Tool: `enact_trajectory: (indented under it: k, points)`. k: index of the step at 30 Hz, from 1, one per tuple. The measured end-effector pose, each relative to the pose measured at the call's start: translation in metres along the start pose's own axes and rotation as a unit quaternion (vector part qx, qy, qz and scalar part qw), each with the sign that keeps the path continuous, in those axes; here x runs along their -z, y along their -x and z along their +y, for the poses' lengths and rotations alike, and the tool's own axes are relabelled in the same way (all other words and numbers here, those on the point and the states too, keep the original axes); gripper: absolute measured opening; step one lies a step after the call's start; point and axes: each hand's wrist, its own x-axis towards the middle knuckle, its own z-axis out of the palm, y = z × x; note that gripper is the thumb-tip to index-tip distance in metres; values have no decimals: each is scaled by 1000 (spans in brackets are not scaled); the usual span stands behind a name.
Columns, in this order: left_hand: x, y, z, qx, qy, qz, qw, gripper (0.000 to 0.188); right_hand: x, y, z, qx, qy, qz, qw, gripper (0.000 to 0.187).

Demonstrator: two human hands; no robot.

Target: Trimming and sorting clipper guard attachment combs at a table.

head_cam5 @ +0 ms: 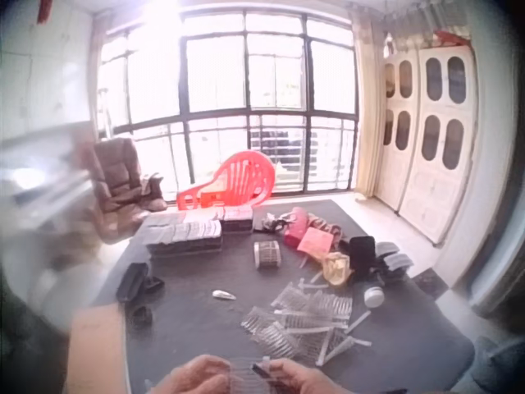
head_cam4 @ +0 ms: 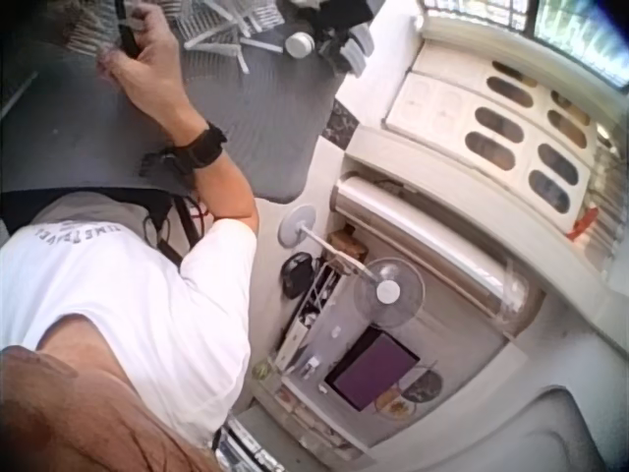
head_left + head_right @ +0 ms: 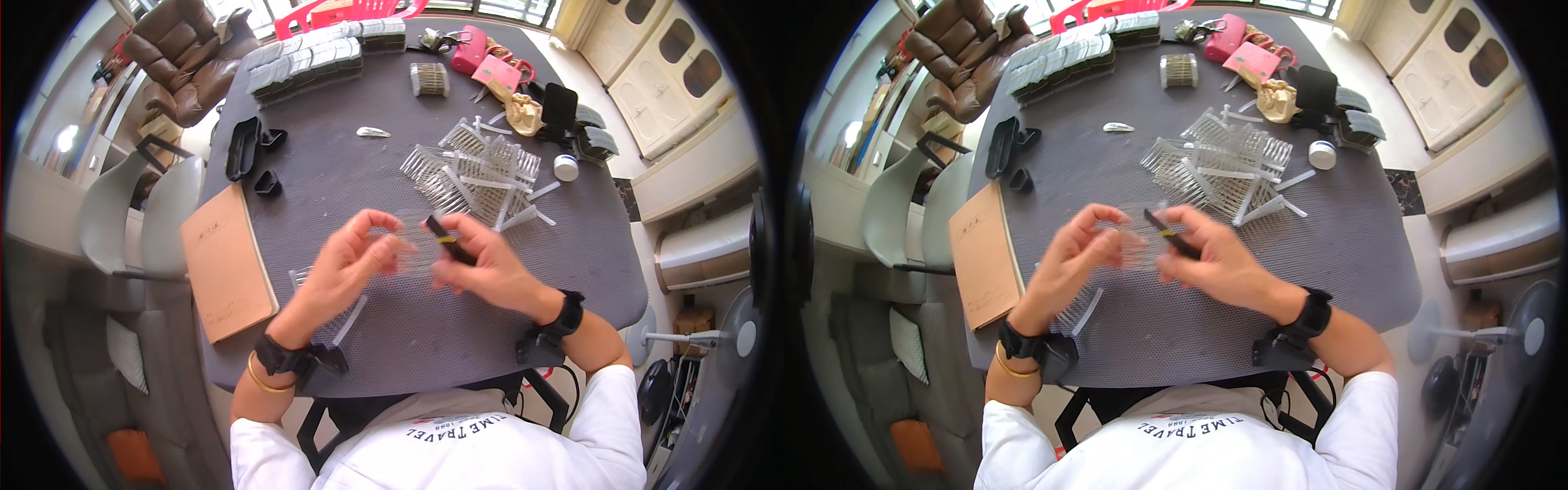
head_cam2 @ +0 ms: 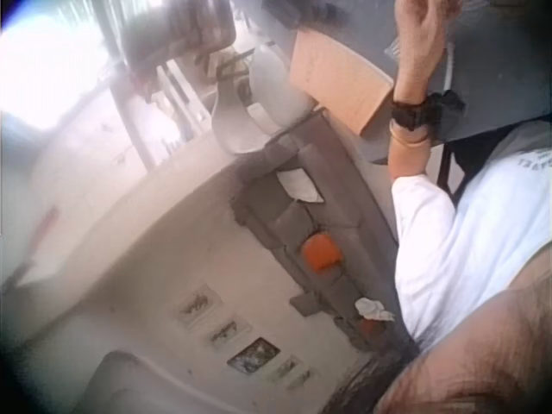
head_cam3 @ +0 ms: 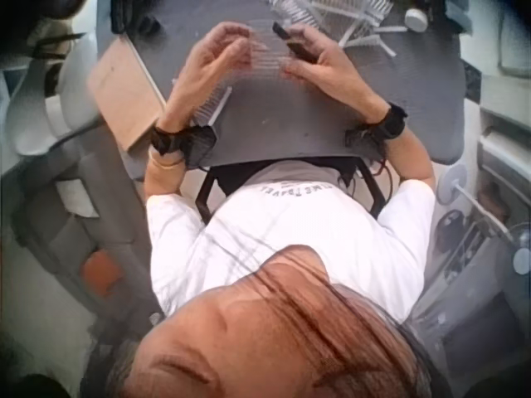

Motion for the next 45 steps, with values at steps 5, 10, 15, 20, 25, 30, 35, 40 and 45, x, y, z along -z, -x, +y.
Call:
enact_trajectory:
  k: [5,10,15,20,25,30,35,40,45]
  points:
    - [38,19,39,-84,-505,27,858,39,41,0,-19,60,65,174,981,51]
    - [16,17,37,-40,-643,-64,762,47,41,0,-25,144,64,307,938,46]
    - [12,20,29,28,-572,-140,808,25,23,-3,3,139,114,156,971,24]
    - [6,8,13,-32,-383,-64,921,25,3,-2,11,131,133,56,981,23]
    - [-7,-7,-9,-13,102,11,995,23,-3,3,7,91,125,12,988,27]
    - [-11,-8,-12,50,108,48,992,21,9,1,3,4,24,8,1000,28]
    - [-6,-10,-15,53,88,72,992,19,13,-2,10,-26,-65,-33,997,30]
    - [-4,-11,-14,62,109,73,989,17,11,-1,4,-45,-69,-28,996,31]
    - [-2,-10,-20,49,96,66,992,18,11,-1,4,-13,-57,-58,997,32]
